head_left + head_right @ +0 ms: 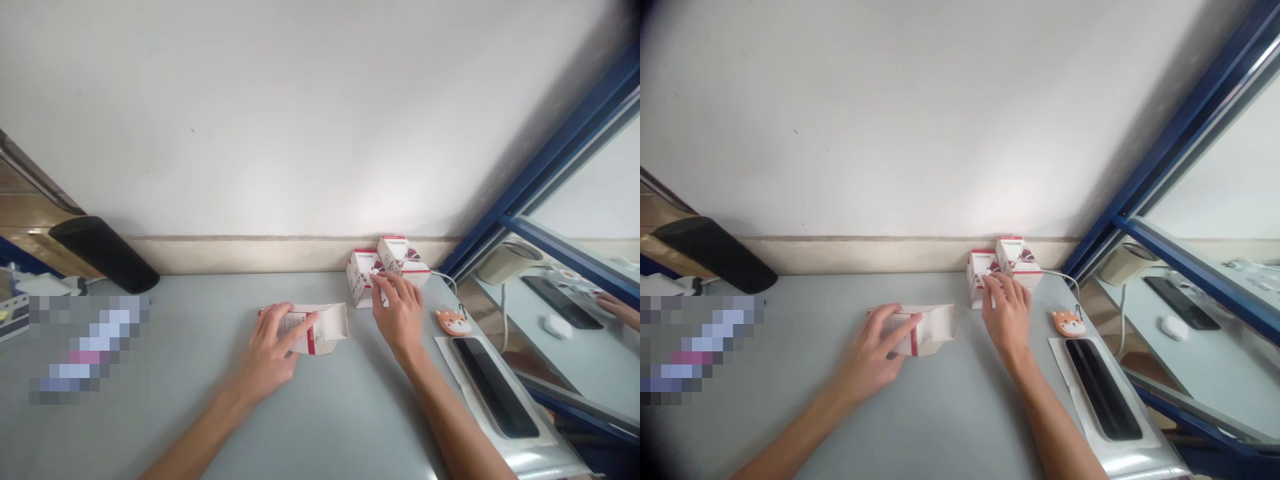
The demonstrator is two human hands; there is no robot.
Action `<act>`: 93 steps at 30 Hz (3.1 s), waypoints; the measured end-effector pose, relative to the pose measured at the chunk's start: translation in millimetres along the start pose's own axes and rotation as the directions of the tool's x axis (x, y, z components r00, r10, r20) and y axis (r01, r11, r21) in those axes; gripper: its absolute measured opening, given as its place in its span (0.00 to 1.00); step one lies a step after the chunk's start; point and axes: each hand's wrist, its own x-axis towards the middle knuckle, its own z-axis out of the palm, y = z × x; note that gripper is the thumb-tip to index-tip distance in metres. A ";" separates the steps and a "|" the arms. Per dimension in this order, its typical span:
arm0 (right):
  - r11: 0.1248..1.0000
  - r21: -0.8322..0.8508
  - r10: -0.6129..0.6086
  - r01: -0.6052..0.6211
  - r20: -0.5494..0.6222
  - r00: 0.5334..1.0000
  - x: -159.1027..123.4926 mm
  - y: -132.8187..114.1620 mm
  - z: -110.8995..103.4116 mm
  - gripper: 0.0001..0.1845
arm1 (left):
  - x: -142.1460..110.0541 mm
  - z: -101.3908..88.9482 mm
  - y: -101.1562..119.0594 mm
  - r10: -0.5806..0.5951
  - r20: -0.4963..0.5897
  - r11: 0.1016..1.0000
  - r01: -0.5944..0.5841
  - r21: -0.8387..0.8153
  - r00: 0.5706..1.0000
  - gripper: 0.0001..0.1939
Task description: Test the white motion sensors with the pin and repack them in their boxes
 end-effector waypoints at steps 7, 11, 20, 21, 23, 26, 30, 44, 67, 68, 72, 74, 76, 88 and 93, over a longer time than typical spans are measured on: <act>0.998 0.047 0.042 -0.040 -0.046 0.998 -0.5 -2.1 -4.6 0.15 | -0.5 2.6 -1.0 -0.037 -0.010 0.999 0.037 -0.003 0.999 0.44; 0.967 0.249 -0.027 0.053 -0.106 0.994 -2.7 -8.7 -14.6 0.15 | -1.8 5.2 -2.1 -0.077 -0.046 0.997 0.077 -0.014 0.996 0.44; 0.774 0.627 -0.315 0.087 0.263 0.912 -15.6 -51.7 -31.7 0.12 | -0.6 6.2 -6.4 0.006 -0.088 1.000 -0.006 -0.003 0.996 0.39; 0.771 0.635 -0.300 0.051 0.291 0.908 -15.4 -51.5 -32.0 0.11 | -0.5 5.9 -7.2 0.032 -0.082 0.999 -0.033 -0.006 0.996 0.39; 0.768 0.641 -0.296 0.006 0.346 0.890 -14.0 -47.6 -31.6 0.11 | 0.1 5.3 -8.9 0.092 -0.067 0.995 -0.093 -0.019 0.994 0.40; 0.773 0.632 -0.356 0.044 0.375 0.856 -11.8 -39.8 -28.5 0.09 | 1.9 4.7 -11.8 0.157 -0.066 0.986 -0.159 -0.039 0.985 0.42; 0.756 0.644 -0.466 0.113 0.410 0.784 -14.5 -37.0 -22.6 0.08 | 3.1 5.5 -17.8 0.121 -0.129 0.991 -0.126 -0.036 0.984 0.41; 0.735 0.674 -0.484 -0.072 0.597 0.640 -19.2 -45.0 -28.9 0.14 | 1.3 3.8 -23.8 0.196 -0.088 0.980 -0.194 0.034 0.977 0.44; 0.867 0.498 -0.139 0.011 0.222 0.965 -27.7 -43.6 -12.6 0.06 | 2.7 -4.7 -43.0 0.075 -0.091 0.996 -0.080 -0.049 0.993 0.32; 0.808 0.577 -0.047 -0.114 0.257 0.965 -26.8 -41.2 -12.5 0.06 | 2.4 -7.0 -48.7 0.055 -0.083 0.998 -0.057 -0.019 0.995 0.32; 0.409 0.765 0.177 -0.498 0.469 0.865 -24.2 -36.4 -10.6 0.10 | 0.5 -15.0 -69.1 -0.180 -0.042 0.976 0.184 0.118 0.983 0.30; 0.289 0.761 0.183 -0.581 0.551 0.814 -24.1 -38.8 -9.3 0.14 | -0.4 -16.9 -77.2 -0.310 0.004 0.938 0.305 0.166 0.951 0.31; 0.202 0.746 0.151 -0.635 0.617 0.772 -24.1 -43.7 -9.3 0.16 | -0.8 -17.5 -83.3 -0.382 0.025 0.908 0.370 0.196 0.924 0.32; 0.019 0.711 0.173 -0.702 0.690 0.703 -17.2 -52.9 -18.3 0.18 | 6.1 9.1 16.7 -0.355 0.597 -0.073 0.616 -0.785 0.719 0.25; 0.153 0.771 0.157 -0.618 0.598 0.786 -16.6 -56.5 -28.5 0.14 | 6.0 11.5 23.9 -0.109 0.772 -0.432 0.670 -0.604 0.626 0.21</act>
